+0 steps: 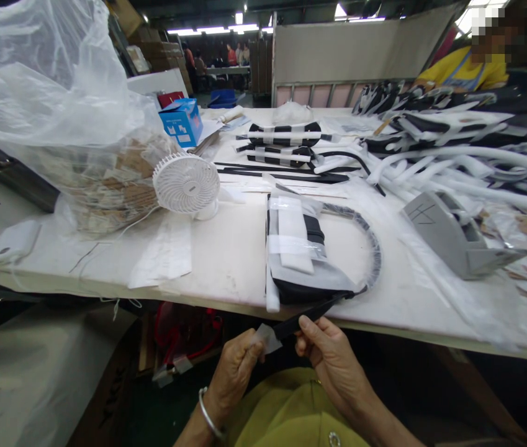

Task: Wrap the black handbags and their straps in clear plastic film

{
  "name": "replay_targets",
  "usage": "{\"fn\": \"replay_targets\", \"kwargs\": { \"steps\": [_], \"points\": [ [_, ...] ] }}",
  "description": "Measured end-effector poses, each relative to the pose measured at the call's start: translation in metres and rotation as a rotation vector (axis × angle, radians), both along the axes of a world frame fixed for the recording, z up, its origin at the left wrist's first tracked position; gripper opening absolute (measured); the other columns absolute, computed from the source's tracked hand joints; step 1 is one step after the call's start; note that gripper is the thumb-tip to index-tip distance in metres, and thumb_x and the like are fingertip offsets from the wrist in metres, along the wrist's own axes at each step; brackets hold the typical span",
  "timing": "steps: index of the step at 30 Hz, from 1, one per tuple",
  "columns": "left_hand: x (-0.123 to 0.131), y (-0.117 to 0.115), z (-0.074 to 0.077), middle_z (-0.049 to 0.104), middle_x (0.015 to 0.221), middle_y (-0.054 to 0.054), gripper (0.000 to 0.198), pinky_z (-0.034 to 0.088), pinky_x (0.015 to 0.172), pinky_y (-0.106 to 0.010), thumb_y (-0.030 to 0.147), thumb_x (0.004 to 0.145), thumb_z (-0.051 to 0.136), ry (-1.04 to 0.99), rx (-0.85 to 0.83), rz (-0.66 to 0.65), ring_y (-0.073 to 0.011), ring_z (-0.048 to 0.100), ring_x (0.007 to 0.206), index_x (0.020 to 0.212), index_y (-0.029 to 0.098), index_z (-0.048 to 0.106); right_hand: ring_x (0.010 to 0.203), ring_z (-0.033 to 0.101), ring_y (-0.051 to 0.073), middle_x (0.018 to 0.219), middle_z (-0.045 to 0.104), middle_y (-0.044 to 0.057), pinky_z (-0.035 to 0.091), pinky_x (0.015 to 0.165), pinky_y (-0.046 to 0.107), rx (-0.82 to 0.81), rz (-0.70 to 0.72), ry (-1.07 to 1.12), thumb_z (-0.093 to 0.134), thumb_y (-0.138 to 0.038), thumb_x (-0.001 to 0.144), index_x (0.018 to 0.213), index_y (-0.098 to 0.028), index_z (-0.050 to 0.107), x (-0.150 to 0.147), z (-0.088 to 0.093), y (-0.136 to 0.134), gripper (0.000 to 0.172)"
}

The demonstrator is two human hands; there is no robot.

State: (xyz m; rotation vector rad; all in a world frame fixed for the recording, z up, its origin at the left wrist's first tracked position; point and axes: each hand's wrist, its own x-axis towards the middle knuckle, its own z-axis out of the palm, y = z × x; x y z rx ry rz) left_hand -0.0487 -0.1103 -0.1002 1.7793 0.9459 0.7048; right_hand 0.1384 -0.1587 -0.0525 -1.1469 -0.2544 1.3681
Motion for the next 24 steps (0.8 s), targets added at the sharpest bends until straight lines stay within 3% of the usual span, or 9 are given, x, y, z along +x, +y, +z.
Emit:
{"fn": "replay_targets", "kwargs": {
  "steps": [10,24],
  "points": [
    [-0.002,-0.002,0.000,0.050,0.063,0.001,0.042,0.035,0.059,-0.023,0.044,0.097,0.039,0.047,0.054,0.076,-0.0125,0.048,0.059,0.067,0.018,0.054,0.054,0.049,0.010,0.067,0.061,0.002,0.041,0.052,0.024,-0.010,-0.018,-0.039,0.083,-0.042,0.066,0.070,-0.013,0.067,-0.001,-0.003,0.001,0.033],
    [0.002,-0.004,0.008,0.051,0.063,0.001,0.041,0.036,0.058,-0.022,0.040,0.097,0.039,0.031,0.116,0.066,-0.0115,0.049,0.059,0.066,0.018,0.055,0.052,0.049,0.010,0.064,0.061,0.002,0.039,0.052,0.025,-0.015,-0.019,-0.076,0.083,-0.043,0.065,0.068,-0.013,0.067,-0.001,-0.004,0.002,0.034]
  ]
}}
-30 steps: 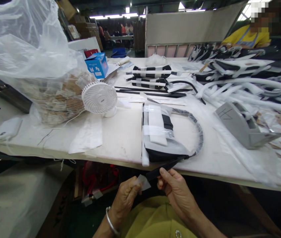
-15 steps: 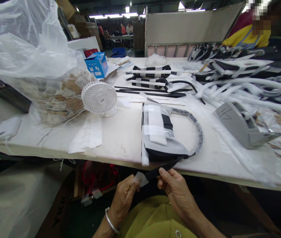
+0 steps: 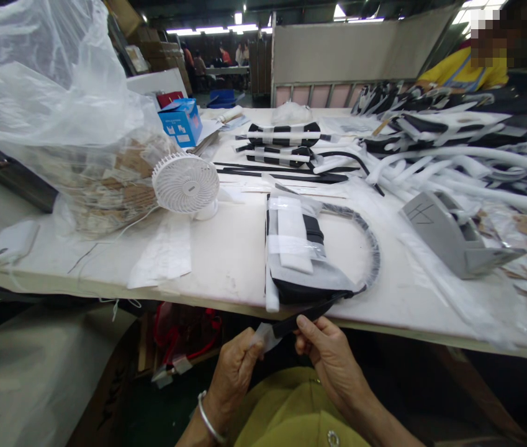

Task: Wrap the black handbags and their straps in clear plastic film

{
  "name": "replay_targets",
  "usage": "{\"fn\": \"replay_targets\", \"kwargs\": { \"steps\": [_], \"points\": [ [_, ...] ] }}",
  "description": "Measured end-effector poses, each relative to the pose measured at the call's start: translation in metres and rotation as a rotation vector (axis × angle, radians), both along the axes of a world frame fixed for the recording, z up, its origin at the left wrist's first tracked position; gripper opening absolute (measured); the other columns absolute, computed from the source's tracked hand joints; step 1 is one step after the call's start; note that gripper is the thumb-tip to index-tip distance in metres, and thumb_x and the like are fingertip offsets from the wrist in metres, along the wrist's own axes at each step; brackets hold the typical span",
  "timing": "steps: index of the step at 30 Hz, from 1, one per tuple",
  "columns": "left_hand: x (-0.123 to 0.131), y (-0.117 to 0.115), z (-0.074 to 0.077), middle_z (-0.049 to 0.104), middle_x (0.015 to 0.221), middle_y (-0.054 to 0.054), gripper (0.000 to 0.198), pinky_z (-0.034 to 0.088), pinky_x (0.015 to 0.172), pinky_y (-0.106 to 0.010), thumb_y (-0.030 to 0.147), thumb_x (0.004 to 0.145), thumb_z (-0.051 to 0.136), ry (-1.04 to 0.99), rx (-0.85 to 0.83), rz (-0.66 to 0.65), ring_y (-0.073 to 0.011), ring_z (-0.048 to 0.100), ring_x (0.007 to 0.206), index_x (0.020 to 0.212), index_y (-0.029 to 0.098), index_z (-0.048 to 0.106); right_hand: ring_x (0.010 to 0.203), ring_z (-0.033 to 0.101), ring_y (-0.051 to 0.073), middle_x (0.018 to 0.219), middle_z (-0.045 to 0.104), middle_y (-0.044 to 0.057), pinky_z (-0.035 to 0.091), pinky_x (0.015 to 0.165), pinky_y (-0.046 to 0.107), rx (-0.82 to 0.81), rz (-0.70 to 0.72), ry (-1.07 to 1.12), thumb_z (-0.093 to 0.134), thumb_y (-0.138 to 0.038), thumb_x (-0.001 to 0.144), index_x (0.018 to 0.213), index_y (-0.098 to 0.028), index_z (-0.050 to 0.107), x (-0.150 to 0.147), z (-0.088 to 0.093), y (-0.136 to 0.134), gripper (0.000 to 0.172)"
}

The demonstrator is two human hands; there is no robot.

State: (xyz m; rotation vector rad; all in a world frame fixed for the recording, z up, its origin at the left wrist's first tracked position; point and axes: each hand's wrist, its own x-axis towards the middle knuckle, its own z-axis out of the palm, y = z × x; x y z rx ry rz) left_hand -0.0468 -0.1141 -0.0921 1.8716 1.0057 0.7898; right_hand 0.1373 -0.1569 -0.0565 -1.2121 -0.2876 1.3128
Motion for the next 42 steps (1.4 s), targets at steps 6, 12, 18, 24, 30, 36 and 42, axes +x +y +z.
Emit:
{"fn": "replay_targets", "kwargs": {
  "steps": [6,12,18,24,30,36,42],
  "points": [
    [-0.0018,0.0007,0.0019,0.052,0.063,0.000,0.043,0.037,0.057,-0.023,0.043,0.097,0.040,0.012,-0.032,-0.006,-0.0124,0.049,0.059,0.067,0.018,0.057,0.053,0.049,0.010,0.066,0.062,0.002,0.040,0.052,0.025,0.011,-0.010,0.013,0.083,-0.043,0.065,0.069,-0.013,0.067,0.0000,0.0015,0.0005,0.034],
    [-0.0057,-0.0007,-0.0007,0.053,0.062,-0.001,0.043,0.037,0.056,-0.023,0.043,0.096,0.041,-0.010,-0.048,-0.015,-0.0130,0.048,0.058,0.066,0.018,0.057,0.053,0.049,0.010,0.066,0.062,0.002,0.040,0.052,0.025,0.009,-0.014,0.016,0.084,-0.044,0.064,0.069,-0.013,0.068,-0.0001,0.0025,0.0011,0.035],
    [-0.0054,-0.0007,0.0009,0.054,0.064,-0.001,0.042,0.037,0.057,-0.023,0.042,0.096,0.041,-0.027,-0.074,-0.024,-0.0130,0.048,0.058,0.067,0.018,0.057,0.054,0.050,0.011,0.066,0.062,0.002,0.040,0.052,0.025,0.003,-0.015,0.013,0.084,-0.044,0.063,0.069,-0.013,0.068,-0.0002,0.0017,0.0017,0.035],
    [-0.0068,-0.0014,0.0010,0.052,0.064,-0.001,0.042,0.036,0.057,-0.023,0.044,0.096,0.040,-0.015,-0.076,-0.027,-0.0128,0.048,0.059,0.067,0.018,0.056,0.053,0.049,0.010,0.064,0.062,0.002,0.040,0.052,0.025,-0.003,-0.019,0.014,0.084,-0.044,0.063,0.068,-0.013,0.067,-0.0004,0.0001,0.0014,0.035],
    [-0.0078,-0.0023,-0.0049,0.052,0.064,-0.001,0.044,0.036,0.059,-0.023,0.046,0.096,0.039,-0.001,-0.094,-0.014,-0.0134,0.048,0.060,0.067,0.018,0.056,0.053,0.049,0.010,0.062,0.061,0.002,0.039,0.052,0.024,-0.002,-0.010,0.016,0.084,-0.044,0.064,0.067,-0.013,0.067,-0.0007,0.0005,0.0019,0.035],
    [-0.0055,-0.0010,-0.0074,0.053,0.065,-0.001,0.045,0.036,0.059,-0.023,0.046,0.096,0.038,0.007,-0.107,-0.009,-0.0132,0.049,0.061,0.067,0.017,0.056,0.053,0.049,0.010,0.065,0.062,0.002,0.040,0.052,0.024,0.005,-0.015,0.016,0.084,-0.043,0.064,0.070,-0.013,0.068,-0.0003,0.0009,0.0009,0.035],
    [-0.0069,-0.0014,-0.0079,0.052,0.064,0.000,0.042,0.036,0.059,-0.023,0.044,0.096,0.041,-0.001,-0.104,-0.002,-0.0130,0.049,0.060,0.067,0.018,0.057,0.053,0.050,0.010,0.065,0.061,0.002,0.040,0.052,0.024,0.006,-0.015,0.016,0.084,-0.043,0.064,0.069,-0.013,0.067,-0.0004,0.0000,0.0020,0.034]
  ]
}}
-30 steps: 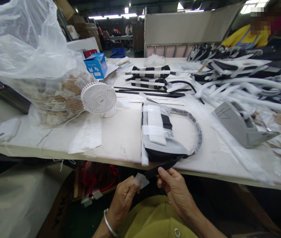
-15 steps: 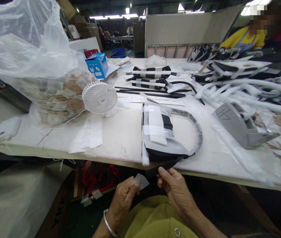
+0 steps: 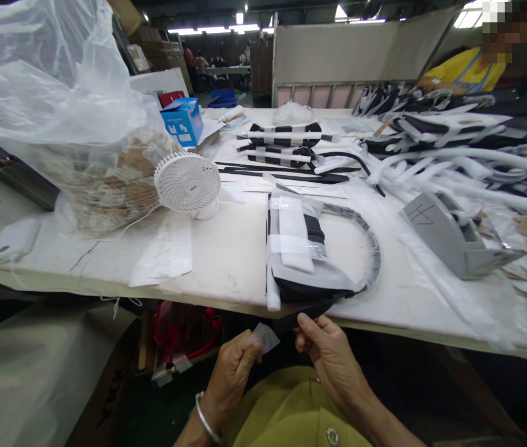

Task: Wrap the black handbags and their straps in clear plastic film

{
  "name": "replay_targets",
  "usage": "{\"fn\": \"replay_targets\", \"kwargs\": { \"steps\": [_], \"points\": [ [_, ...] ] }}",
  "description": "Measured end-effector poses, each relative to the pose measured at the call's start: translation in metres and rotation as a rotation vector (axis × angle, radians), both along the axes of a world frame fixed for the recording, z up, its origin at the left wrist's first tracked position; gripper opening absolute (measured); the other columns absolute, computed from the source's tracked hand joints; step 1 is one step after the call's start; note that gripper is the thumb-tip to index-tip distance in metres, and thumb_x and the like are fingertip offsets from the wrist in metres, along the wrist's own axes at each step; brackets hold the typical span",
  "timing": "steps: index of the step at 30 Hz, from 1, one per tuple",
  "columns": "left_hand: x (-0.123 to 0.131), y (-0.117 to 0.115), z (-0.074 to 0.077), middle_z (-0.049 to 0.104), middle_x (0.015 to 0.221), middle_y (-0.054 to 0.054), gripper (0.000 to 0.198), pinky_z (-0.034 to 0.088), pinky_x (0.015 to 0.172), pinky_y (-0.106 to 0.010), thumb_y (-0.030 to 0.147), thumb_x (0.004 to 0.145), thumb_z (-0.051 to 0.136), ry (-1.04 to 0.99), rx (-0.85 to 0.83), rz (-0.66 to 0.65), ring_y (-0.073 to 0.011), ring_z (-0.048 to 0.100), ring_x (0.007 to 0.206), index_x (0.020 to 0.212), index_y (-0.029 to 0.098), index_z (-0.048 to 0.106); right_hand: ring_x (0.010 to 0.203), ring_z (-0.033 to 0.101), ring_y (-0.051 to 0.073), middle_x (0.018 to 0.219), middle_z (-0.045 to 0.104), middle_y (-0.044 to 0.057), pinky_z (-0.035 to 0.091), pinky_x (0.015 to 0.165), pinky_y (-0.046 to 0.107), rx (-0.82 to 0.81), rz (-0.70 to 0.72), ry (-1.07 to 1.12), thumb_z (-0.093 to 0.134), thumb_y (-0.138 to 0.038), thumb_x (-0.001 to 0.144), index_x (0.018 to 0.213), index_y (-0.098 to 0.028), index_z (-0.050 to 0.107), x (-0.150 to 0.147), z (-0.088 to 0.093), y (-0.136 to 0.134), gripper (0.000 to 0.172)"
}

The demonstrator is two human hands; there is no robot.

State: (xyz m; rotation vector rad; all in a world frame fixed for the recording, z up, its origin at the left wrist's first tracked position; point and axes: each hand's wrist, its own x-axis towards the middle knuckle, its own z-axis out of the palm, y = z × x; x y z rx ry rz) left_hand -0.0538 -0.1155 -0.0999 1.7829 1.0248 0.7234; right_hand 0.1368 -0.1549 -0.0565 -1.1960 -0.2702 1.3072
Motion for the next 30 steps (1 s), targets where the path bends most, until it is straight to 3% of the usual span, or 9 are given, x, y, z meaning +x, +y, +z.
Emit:
{"fn": "replay_targets", "kwargs": {
  "steps": [20,22,26,30],
  "points": [
    [0.006,0.000,0.007,0.051,0.064,0.001,0.039,0.036,0.059,-0.023,0.041,0.095,0.042,-0.014,-0.017,0.006,-0.0127,0.048,0.061,0.067,0.017,0.056,0.053,0.050,0.009,0.062,0.061,0.001,0.040,0.054,0.023,-0.012,0.036,-0.007,0.082,-0.046,0.066,0.068,-0.013,0.067,0.003,-0.005,0.000,0.036],
    [0.008,0.002,0.008,0.051,0.065,0.002,0.032,0.036,0.060,-0.023,0.039,0.092,0.049,0.007,-0.058,0.025,-0.0128,0.048,0.062,0.070,0.018,0.056,0.058,0.052,0.011,0.068,0.064,0.002,0.042,0.058,0.024,-0.016,0.100,-0.029,0.082,-0.045,0.067,0.074,-0.014,0.069,0.003,-0.008,-0.001,0.034],
    [0.011,0.003,0.009,0.053,0.069,0.002,0.022,0.037,0.062,-0.023,0.034,0.086,0.057,0.038,-0.118,0.060,-0.0139,0.049,0.065,0.071,0.018,0.056,0.070,0.057,0.014,0.081,0.069,0.004,0.043,0.065,0.025,-0.013,0.378,-0.085,0.085,-0.039,0.061,0.089,-0.015,0.074,-0.002,-0.011,-0.006,0.038],
    [0.012,0.002,0.008,0.053,0.068,0.001,0.022,0.037,0.063,-0.024,0.031,0.086,0.055,0.069,-0.167,0.057,-0.0148,0.050,0.066,0.068,0.018,0.054,0.054,0.051,0.011,0.061,0.064,0.002,0.038,0.054,0.023,-0.059,0.454,-0.199,0.078,-0.047,0.067,0.075,-0.014,0.074,-0.007,-0.011,-0.007,0.034]
  ]
}}
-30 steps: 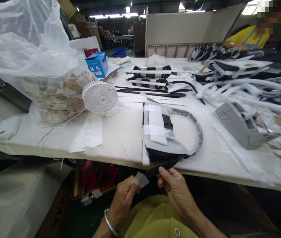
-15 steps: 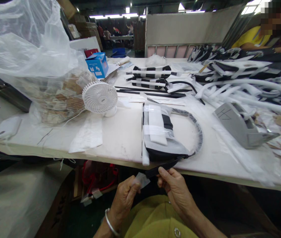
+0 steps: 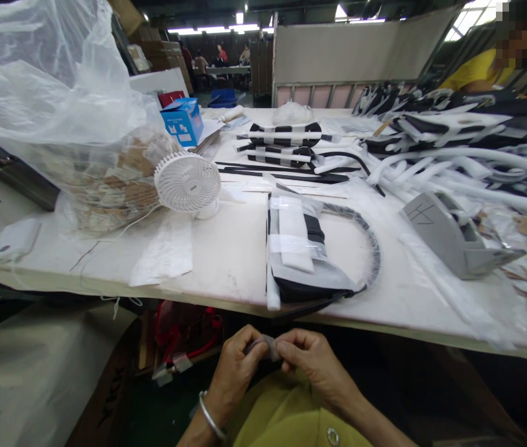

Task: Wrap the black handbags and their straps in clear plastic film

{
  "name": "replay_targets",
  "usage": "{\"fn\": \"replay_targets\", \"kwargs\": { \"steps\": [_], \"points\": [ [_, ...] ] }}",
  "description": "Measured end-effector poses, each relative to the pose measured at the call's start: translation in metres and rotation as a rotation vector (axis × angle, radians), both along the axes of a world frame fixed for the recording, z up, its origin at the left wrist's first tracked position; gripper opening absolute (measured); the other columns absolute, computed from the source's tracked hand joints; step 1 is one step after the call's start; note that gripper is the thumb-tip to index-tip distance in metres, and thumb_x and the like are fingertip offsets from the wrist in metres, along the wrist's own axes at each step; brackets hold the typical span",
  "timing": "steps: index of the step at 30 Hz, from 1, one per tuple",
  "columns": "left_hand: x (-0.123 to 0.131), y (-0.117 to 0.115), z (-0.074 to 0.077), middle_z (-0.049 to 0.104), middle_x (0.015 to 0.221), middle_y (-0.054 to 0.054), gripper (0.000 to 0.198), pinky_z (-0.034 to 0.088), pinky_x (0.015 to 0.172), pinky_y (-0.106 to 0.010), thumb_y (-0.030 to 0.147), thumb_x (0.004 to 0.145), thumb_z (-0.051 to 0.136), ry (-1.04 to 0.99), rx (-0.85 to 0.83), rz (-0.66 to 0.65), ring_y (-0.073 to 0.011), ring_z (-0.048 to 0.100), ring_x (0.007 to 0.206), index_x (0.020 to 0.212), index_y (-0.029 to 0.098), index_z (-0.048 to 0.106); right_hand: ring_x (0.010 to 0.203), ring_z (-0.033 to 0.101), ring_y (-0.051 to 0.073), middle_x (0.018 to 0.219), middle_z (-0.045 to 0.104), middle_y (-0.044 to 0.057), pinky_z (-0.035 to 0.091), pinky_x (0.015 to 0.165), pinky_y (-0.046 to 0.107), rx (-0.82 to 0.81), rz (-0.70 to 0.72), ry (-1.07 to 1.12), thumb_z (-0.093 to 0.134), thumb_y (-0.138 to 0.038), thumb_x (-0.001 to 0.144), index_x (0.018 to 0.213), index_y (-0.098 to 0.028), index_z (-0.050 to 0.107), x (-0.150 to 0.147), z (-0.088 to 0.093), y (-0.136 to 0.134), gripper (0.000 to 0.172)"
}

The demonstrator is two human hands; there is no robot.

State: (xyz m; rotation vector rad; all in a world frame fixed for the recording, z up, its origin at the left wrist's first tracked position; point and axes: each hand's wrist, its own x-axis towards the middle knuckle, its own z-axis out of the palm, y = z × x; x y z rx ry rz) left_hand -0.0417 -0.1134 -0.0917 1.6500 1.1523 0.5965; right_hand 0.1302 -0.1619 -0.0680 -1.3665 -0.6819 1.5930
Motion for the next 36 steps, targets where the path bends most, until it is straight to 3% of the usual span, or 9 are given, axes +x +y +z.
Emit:
{"fn": "replay_targets", "kwargs": {
  "steps": [9,13,18,24,36],
  "points": [
    [0.000,0.000,0.005,0.046,0.066,0.002,0.033,0.033,0.061,-0.024,0.043,0.089,0.049,0.016,-0.077,-0.022,-0.0138,0.042,0.065,0.066,0.018,0.049,0.048,0.049,0.010,0.054,0.059,0.000,0.033,0.047,0.022,-0.041,-0.089,-0.089,0.079,-0.054,0.062,0.070,-0.013,0.070,0.005,-0.011,0.004,0.043],
    [-0.001,0.003,0.010,0.046,0.066,0.002,0.037,0.033,0.060,-0.024,0.050,0.088,0.050,-0.078,-0.164,-0.003,-0.0131,0.041,0.064,0.070,0.017,0.052,0.050,0.049,0.008,0.064,0.062,-0.001,0.034,0.046,0.020,-0.038,-0.227,0.110,0.086,-0.047,0.057,0.083,-0.015,0.069,0.004,-0.007,0.003,0.045],
    [-0.007,0.008,0.007,0.045,0.064,0.003,0.038,0.032,0.058,-0.022,0.052,0.083,0.056,-0.138,-0.240,0.090,-0.0114,0.038,0.061,0.070,0.016,0.054,0.053,0.049,0.007,0.075,0.065,0.002,0.036,0.047,0.020,0.008,-0.369,0.443,0.085,-0.040,0.065,0.083,-0.016,0.065,0.003,0.008,0.006,0.036],
    [-0.011,0.009,0.006,0.049,0.065,0.003,0.036,0.035,0.060,-0.022,0.049,0.082,0.059,-0.106,-0.158,0.177,-0.0123,0.042,0.063,0.069,0.016,0.057,0.049,0.047,0.006,0.061,0.061,0.000,0.036,0.046,0.018,-0.027,-0.472,0.459,0.088,-0.036,0.061,0.068,-0.016,0.056,0.004,0.015,0.010,0.039],
    [0.004,0.005,0.025,0.056,0.064,0.001,0.032,0.041,0.061,-0.024,0.046,0.082,0.057,-0.022,0.032,0.203,-0.0148,0.049,0.062,0.067,0.018,0.060,0.048,0.046,0.007,0.061,0.062,0.001,0.035,0.045,0.021,-0.034,-0.462,0.313,0.088,-0.043,0.056,0.063,-0.015,0.056,0.005,0.015,0.010,0.043]
  ]
}}
